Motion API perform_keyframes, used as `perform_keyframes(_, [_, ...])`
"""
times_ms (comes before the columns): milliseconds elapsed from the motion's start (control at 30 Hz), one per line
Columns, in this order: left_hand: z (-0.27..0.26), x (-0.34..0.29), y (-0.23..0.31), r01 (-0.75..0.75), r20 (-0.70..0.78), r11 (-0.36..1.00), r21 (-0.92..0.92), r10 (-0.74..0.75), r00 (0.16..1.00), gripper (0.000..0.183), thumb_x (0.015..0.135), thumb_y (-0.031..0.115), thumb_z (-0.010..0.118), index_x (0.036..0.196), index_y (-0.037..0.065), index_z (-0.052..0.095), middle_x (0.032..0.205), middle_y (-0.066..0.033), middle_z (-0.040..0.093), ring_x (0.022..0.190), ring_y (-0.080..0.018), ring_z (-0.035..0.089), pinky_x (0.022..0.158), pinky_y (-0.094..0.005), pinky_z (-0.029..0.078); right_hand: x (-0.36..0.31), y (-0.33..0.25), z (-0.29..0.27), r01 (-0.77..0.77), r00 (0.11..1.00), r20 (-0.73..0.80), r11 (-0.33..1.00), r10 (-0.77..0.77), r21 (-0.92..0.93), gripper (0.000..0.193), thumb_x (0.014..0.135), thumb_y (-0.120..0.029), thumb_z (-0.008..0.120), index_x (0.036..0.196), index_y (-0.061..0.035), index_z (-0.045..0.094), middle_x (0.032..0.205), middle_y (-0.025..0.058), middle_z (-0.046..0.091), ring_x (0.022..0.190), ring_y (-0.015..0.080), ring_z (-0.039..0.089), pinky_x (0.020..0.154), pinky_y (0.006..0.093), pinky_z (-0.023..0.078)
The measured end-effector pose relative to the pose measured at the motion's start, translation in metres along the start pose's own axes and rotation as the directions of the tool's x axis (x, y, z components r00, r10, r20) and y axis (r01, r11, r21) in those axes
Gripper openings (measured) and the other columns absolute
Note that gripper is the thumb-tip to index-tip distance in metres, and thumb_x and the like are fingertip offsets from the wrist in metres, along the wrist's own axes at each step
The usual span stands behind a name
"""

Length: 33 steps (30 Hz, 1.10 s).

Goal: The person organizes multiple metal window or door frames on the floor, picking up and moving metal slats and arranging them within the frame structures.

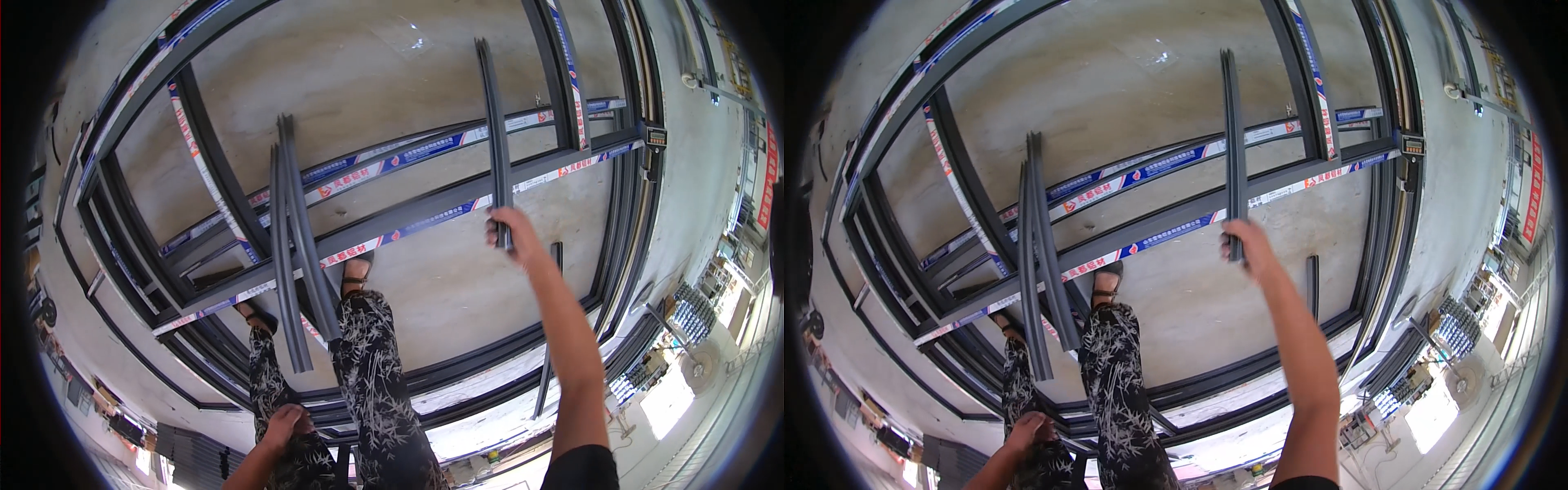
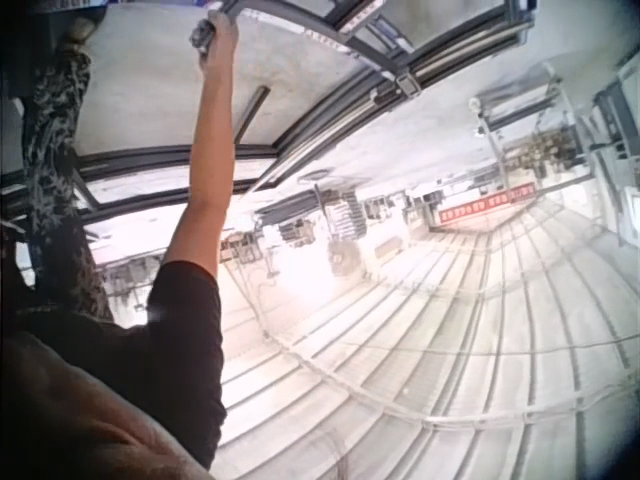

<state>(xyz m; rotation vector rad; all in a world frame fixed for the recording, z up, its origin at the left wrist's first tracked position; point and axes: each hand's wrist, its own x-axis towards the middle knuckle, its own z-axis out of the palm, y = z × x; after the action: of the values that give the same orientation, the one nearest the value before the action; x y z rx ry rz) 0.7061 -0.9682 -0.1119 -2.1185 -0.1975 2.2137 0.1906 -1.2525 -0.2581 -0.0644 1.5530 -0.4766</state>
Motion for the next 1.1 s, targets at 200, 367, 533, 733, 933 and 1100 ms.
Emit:
perform_keyframes(200, [0.092,-0.027,0.138,-0.222,0.436,0.970,-0.096,0.241,0.867,0.034,0.097,0.031,0.049,0.108,-0.001,0.055,0.091,-0.0092,0.063,0.085,-0.0195,0.062,0.081,-0.0336,0.050,-0.127,0.071,0.106,-0.493,0.753,0.647,0.547,-0.120,0.676,0.054,0.078,-0.031,0.060,0.121,-0.0005,0.045,0.074,0.0008,0.045,0.052,0.0081,0.042,0.052,0.0255,0.032])
perform_keyframes(367, [0.142,0.001,0.218,-0.420,0.340,0.853,-0.308,0.511,0.790,0.061,0.094,0.038,0.053,0.136,0.000,0.032,0.118,-0.0163,0.054,0.110,-0.0236,0.054,0.093,-0.0381,0.045,-0.216,0.111,0.175,-0.517,0.714,0.692,0.584,-0.109,0.626,0.063,0.075,-0.030,0.063,0.126,0.0002,0.042,0.071,0.0016,0.044,0.048,0.0087,0.040,0.049,0.0245,0.031])
perform_keyframes(533, [0.098,-0.007,0.233,-0.385,0.271,0.846,-0.369,0.495,0.826,0.064,0.086,0.030,0.066,0.133,-0.004,0.038,0.111,-0.0110,0.057,0.100,-0.0178,0.057,0.085,-0.0324,0.047,-0.256,0.145,0.227,-0.537,0.640,0.768,0.716,0.002,0.446,0.073,0.072,-0.026,0.064,0.133,0.0030,0.034,0.076,0.0078,0.050,0.056,0.0144,0.049,0.051,0.0251,0.038])
perform_keyframes(733, [-0.003,-0.023,0.204,-0.500,0.249,0.802,-0.328,0.584,0.773,0.053,0.084,0.020,0.068,0.126,-0.004,0.045,0.113,-0.0102,0.059,0.098,-0.0173,0.060,0.087,-0.0319,0.050,-0.262,0.168,0.275,-0.184,0.869,0.471,0.983,0.149,0.029,0.065,0.078,-0.006,0.058,0.135,0.0041,0.030,0.113,0.0183,0.056,0.100,0.0284,0.058,0.083,0.0348,0.049])
perform_keyframes(933, [-0.079,-0.038,0.203,-0.430,0.172,0.570,-0.700,0.719,0.674,0.060,0.082,0.030,0.062,0.126,-0.006,0.044,0.100,-0.0113,0.057,0.078,-0.0174,0.055,0.071,-0.0291,0.048,-0.267,0.165,0.306,-0.019,0.918,0.394,0.989,-0.041,0.148,0.059,0.075,-0.010,0.061,0.126,0.0050,0.036,0.116,0.0255,0.056,0.109,0.0349,0.058,0.094,0.0456,0.048])
perform_keyframes(1100, [-0.120,-0.032,0.191,-0.204,0.151,0.374,-0.905,0.730,0.666,0.052,0.092,0.033,0.047,0.122,-0.008,0.045,0.083,-0.0061,0.049,0.061,-0.0113,0.040,0.053,-0.0243,0.036,-0.253,0.150,0.312,0.113,0.955,0.273,0.993,-0.117,0.029,0.049,0.073,-0.007,0.057,0.118,0.0023,0.040,0.090,0.0199,0.060,0.061,0.0190,0.057,0.051,0.0287,0.048])
